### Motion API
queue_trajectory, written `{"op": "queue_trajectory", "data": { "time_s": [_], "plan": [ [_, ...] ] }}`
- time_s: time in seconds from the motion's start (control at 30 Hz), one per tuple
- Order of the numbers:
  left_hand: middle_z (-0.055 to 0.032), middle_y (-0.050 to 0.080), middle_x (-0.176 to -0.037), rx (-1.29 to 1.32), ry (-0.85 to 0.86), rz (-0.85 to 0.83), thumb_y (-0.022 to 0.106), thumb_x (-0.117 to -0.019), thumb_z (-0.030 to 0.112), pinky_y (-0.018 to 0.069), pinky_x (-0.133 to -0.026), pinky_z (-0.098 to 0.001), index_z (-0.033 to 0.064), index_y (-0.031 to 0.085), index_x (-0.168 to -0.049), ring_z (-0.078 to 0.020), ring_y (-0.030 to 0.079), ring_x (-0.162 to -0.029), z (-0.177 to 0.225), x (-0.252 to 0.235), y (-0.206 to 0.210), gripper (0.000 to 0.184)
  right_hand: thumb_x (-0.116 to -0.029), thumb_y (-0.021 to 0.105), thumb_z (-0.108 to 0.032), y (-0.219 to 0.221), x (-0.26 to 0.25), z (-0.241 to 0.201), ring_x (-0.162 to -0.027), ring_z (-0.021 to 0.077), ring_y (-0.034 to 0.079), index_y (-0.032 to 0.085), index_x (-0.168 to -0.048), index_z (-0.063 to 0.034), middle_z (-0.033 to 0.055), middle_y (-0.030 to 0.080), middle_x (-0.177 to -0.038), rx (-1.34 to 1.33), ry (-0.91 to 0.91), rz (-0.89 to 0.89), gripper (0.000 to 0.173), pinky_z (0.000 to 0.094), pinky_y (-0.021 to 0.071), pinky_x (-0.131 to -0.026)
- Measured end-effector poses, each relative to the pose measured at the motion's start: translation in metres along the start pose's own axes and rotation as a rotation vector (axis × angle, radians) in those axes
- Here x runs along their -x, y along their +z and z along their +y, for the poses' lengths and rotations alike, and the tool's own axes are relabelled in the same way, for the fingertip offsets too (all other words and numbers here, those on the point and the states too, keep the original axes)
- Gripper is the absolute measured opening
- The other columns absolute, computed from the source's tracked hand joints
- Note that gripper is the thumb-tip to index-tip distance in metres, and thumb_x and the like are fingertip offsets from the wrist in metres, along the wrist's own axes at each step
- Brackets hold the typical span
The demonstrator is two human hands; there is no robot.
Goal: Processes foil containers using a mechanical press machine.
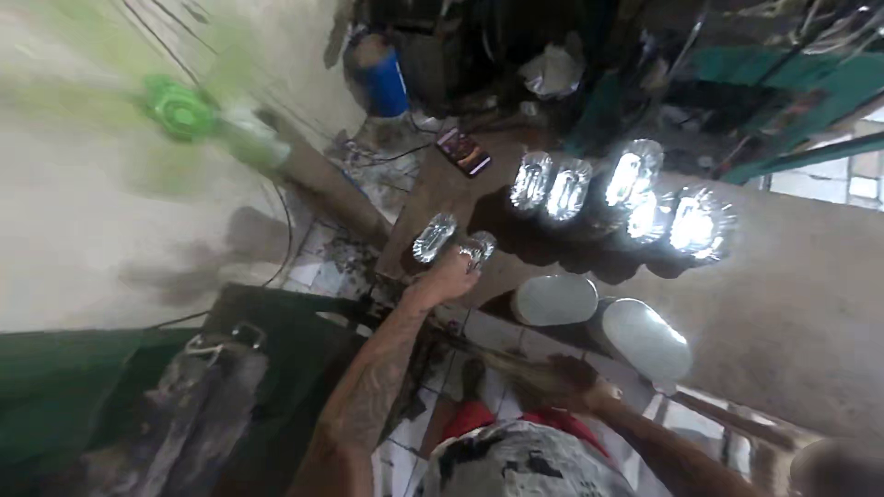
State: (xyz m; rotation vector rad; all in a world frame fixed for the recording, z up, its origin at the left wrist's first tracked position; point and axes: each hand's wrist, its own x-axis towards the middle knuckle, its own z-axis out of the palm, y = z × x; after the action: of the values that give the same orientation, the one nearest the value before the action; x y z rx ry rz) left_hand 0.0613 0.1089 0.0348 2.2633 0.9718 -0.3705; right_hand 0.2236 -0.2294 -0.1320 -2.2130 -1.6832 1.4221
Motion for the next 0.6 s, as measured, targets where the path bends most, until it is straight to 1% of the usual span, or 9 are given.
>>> {"op": "queue_trajectory", "data": {
  "time_s": [0.03, 0.1, 0.2, 0.33, 0.4, 0.47, 0.5, 0.53, 0.6],
  "plan": [
    [-0.026, 0.057, -0.133, -0.051, 0.038, -0.013, 0.058, -0.103, 0.033, 0.0511, -0.1, -0.0554, -0.0033, 0.067, -0.117, -0.037, 0.061, -0.118, 0.002, -0.023, 0.0, 0.04, -0.0787, 0.074, -0.066, 0.011, -0.004, 0.017, -0.149, 0.0314, 0.038, 0.042, -0.157, -0.0169, 0.0109, 0.042, -0.161, -0.01, 0.063, 0.014, 0.098, 0.0546, 0.0285, -0.123],
    [-0.0262, 0.056, -0.132, -0.123, 0.089, -0.061, 0.062, -0.1005, 0.035, 0.0507, -0.101, -0.0552, -0.0041, 0.067, -0.115, -0.0378, 0.06, -0.119, 0.0, -0.056, 0.001, 0.042, -0.0783, 0.075, -0.066, 0.007, -0.009, 0.02, -0.151, 0.0325, 0.035, 0.039, -0.158, -0.0148, 0.0122, 0.039, -0.163, -0.032, 0.127, -0.02, 0.101, 0.0555, 0.0266, -0.124],
    [-0.0236, 0.06, -0.133, -0.14, 0.112, -0.143, 0.071, -0.0948, 0.045, 0.0523, -0.1, -0.0557, 0.0013, 0.071, -0.113, -0.0355, 0.063, -0.116, -0.008, -0.073, 0.009, 0.047, -0.0773, 0.072, -0.072, 0.007, -0.013, 0.025, -0.15, 0.0336, 0.036, 0.042, -0.156, -0.017, 0.0119, 0.04, -0.162, -0.042, 0.171, -0.026, 0.101, 0.0583, 0.0299, -0.121],
    [-0.0231, 0.055, -0.141, -0.178, 0.029, -0.211, 0.053, -0.1038, 0.03, 0.0495, -0.104, -0.0555, 0.0042, 0.065, -0.13, -0.0356, 0.059, -0.125, 0.004, -0.063, 0.012, 0.039, -0.0719, 0.071, -0.078, 0.018, -0.018, 0.034, -0.147, 0.0332, 0.04, 0.044, -0.155, -0.0227, 0.009, 0.044, -0.159, -0.074, 0.211, 0.01, 0.103, 0.0607, 0.0328, -0.119],
    [-0.0246, 0.055, -0.141, -0.305, 0.006, -0.21, 0.05, -0.1041, 0.038, 0.0448, -0.108, -0.0588, 0.0021, 0.066, -0.128, -0.039, 0.057, -0.127, 0.013, -0.054, 0.016, 0.046, -0.0698, 0.068, -0.082, 0.014, -0.011, 0.024, -0.148, 0.0316, 0.038, 0.044, -0.155, -0.0223, 0.0084, 0.044, -0.16, -0.054, 0.213, 0.028, 0.107, 0.0585, 0.03, -0.121],
    [-0.0258, 0.056, -0.14, -0.457, -0.047, -0.21, 0.051, -0.102, 0.05, 0.0289, -0.115, -0.0656, 0.0, 0.068, -0.122, -0.0427, 0.053, -0.131, 0.02, -0.044, 0.012, 0.057, -0.0772, 0.07, -0.073, 0.007, -0.003, 0.004, -0.148, 0.0339, 0.038, 0.045, -0.155, -0.0152, 0.0133, 0.046, -0.158, -0.064, 0.204, 0.04, 0.1, 0.0564, 0.0232, -0.124],
    [-0.0253, 0.056, -0.141, -0.483, -0.062, -0.197, 0.052, -0.101, 0.05, 0.0251, -0.115, -0.0692, 0.0008, 0.069, -0.121, -0.0436, 0.053, -0.13, 0.018, -0.042, 0.01, 0.055, -0.0865, 0.069, -0.063, 0.003, 0.004, -0.008, -0.148, 0.0356, 0.037, 0.046, -0.154, -0.0122, 0.0163, 0.046, -0.157, -0.098, 0.209, 0.023, 0.088, 0.0566, 0.021, -0.125],
    [-0.0246, 0.057, -0.14, -0.462, -0.062, -0.17, 0.055, -0.0998, 0.047, 0.0257, -0.112, -0.0722, 0.0029, 0.069, -0.122, -0.0442, 0.055, -0.128, 0.009, -0.043, 0.007, 0.051, -0.0953, 0.065, -0.052, -0.002, 0.015, -0.02, -0.146, 0.0358, 0.041, 0.051, -0.15, -0.0102, 0.018, 0.05, -0.154, -0.163, 0.207, 0.032, 0.071, 0.0564, 0.0247, -0.124],
    [-0.0224, 0.058, -0.139, -0.362, -0.007, -0.124, 0.061, -0.098, 0.041, 0.0357, -0.108, -0.0711, 0.0084, 0.069, -0.126, -0.0428, 0.056, -0.128, -0.021, -0.056, -0.004, 0.044, -0.0995, 0.065, -0.039, -0.025, 0.046, -0.049, -0.127, 0.0342, 0.061, 0.066, -0.134, -0.0061, 0.0195, 0.065, -0.133, -0.326, 0.112, 0.247, 0.048, 0.0539, 0.0453, -0.112]
  ]
}}
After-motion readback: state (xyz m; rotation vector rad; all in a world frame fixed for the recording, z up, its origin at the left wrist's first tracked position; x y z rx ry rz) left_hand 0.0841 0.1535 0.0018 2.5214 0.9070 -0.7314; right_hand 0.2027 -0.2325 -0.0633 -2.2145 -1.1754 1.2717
